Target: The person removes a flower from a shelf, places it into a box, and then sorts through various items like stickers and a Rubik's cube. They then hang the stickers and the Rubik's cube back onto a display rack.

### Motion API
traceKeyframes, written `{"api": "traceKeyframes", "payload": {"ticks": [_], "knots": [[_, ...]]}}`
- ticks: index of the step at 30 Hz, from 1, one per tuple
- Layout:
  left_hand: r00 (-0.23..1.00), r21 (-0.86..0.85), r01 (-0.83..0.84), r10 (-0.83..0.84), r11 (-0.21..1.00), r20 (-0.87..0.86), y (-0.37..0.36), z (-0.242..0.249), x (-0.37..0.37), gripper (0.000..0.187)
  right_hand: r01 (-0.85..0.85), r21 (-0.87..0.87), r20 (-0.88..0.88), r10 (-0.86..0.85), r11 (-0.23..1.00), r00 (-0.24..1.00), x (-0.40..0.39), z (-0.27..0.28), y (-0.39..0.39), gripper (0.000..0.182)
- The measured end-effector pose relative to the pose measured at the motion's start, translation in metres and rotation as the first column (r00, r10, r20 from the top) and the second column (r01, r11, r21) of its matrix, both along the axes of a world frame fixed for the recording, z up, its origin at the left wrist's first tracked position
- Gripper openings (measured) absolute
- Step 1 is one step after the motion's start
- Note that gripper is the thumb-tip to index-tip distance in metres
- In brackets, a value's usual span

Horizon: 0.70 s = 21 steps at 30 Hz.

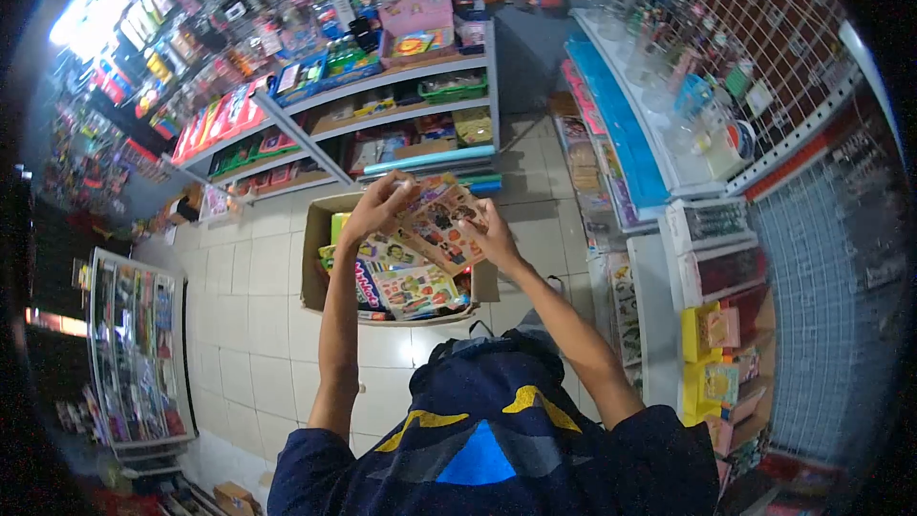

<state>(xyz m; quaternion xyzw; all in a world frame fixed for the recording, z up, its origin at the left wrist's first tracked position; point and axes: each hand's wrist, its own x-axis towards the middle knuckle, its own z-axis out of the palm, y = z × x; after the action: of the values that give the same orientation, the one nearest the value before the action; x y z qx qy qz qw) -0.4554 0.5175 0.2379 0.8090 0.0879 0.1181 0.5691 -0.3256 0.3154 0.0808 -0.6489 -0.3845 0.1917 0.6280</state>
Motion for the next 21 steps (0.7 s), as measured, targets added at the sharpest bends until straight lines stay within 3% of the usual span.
{"api": "traceKeyframes", "payload": {"ticks": [2,3,5,7,8,9,10,12,15,18,19,20,21], "knots": [[0.993,-0.105,0.057,-0.067,0.993,-0.101,-0.012,0.002,0.005,0.028,-0.051,0.008,-0.131,0.051,0.999,0.99,-0.003,0.002,-0.016,0.043],[0.995,-0.056,0.087,-0.089,0.995,-0.037,-0.02,0.008,0.008,0.035,-0.083,0.01,-0.208,0.083,0.996,0.975,-0.004,0.004,-0.023,0.042],[0.989,-0.073,0.105,-0.112,0.992,-0.092,-0.025,-0.003,0.018,0.032,-0.098,-0.006,-0.364,0.09,0.995,0.927,-0.004,0.002,-0.039,0.043],[0.978,-0.04,0.168,-0.172,0.985,-0.121,-0.032,-0.02,0.035,0.03,-0.043,-0.01,-0.199,0.04,0.999,0.979,-0.004,0.007,-0.056,0.041],[0.971,0.005,0.202,-0.2,0.979,-0.128,-0.035,-0.03,0.042,0.029,-0.003,-0.049,-0.198,-0.006,0.999,0.98,-0.005,0.004,-0.064,0.041],[0.959,-0.06,0.215,-0.222,0.975,-0.176,-0.045,-0.03,0.047,0.029,0.034,-0.086,-0.198,-0.051,0.996,0.979,-0.005,0.0,-0.075,0.042],[0.944,-0.116,0.217,-0.239,0.969,-0.227,-0.054,-0.024,0.051,0.028,0.006,-0.163,-0.209,-0.041,0.987,0.977,-0.002,0.002,-0.089,0.043],[0.93,-0.061,0.306,-0.312,0.95,-0.195,-0.072,-0.02,0.064,0.03,-0.087,-0.298,-0.247,0.011,0.951,0.969,0.003,0.011,-0.111,0.047],[0.886,-0.193,0.413,-0.442,0.89,-0.144,-0.094,-0.041,0.09,0.036,0.022,-0.063,-0.433,-0.047,0.998,0.9,-0.007,0.005,-0.139,0.048],[0.881,-0.325,0.418,-0.466,0.848,-0.083,-0.119,-0.066,0.119,0.051,0.253,-0.133,-0.174,-0.274,0.958,0.946,-0.004,0.0,-0.183,0.048],[0.91,-0.157,0.41,-0.414,0.898,0.012,-0.13,-0.07,0.127,0.051,0.27,-0.083,-0.301,-0.282,0.959,0.911,-0.003,0.009,-0.201,0.05],[0.921,0.01,0.373,-0.371,0.928,0.116,-0.14,-0.075,0.132,0.051,0.38,-0.113,-0.223,-0.396,0.918,0.891,0.003,-0.02,-0.221,0.051],[0.95,-0.032,0.304,-0.301,0.952,0.082,-0.147,-0.079,0.133,0.052,0.437,-0.105,-0.363,-0.443,0.894,0.82,0.003,-0.002,-0.243,0.05]]}}
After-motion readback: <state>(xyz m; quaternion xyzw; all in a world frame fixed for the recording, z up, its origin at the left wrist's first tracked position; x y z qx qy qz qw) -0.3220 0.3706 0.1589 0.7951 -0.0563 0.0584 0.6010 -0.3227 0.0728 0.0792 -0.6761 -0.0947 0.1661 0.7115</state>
